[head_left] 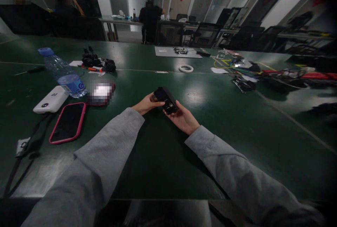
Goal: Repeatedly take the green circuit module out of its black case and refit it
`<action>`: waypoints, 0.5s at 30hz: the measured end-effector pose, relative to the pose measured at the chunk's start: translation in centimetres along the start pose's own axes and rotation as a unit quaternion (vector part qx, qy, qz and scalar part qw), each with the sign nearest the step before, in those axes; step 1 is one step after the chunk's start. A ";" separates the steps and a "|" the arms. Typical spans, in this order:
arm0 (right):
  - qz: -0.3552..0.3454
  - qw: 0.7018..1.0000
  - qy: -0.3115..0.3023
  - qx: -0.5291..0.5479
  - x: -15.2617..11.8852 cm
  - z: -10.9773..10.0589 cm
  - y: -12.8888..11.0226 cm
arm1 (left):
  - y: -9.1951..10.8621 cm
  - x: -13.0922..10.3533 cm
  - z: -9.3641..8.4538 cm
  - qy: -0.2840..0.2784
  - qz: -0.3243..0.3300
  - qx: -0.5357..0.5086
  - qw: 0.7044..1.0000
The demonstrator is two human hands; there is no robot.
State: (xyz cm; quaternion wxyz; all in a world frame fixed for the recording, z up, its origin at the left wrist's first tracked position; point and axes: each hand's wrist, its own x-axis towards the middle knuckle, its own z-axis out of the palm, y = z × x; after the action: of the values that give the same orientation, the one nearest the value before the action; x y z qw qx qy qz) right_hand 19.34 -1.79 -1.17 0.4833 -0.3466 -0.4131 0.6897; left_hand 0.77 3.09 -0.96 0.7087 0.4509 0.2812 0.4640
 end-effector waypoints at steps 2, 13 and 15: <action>0.006 1.000 0.002 0.004 0.1 0.0 0.0 | 0.0 0.0 0.1 0.005 0.004 0.002 1.000; -0.062 0.991 0.058 -0.099 -0.1 1.1 1.0 | -0.8 0.7 -1.1 0.071 -0.014 -0.002 0.997; -0.082 0.985 0.065 -0.135 0.2 0.8 1.1 | -0.8 0.7 -1.1 0.070 -0.010 0.000 0.997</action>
State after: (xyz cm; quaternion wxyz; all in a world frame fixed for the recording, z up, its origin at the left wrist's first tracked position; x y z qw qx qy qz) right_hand 18.19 -2.00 -1.87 0.5132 -0.4177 -0.4971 0.5612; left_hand 0.51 4.01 -2.13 0.6915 0.4147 0.3347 0.4876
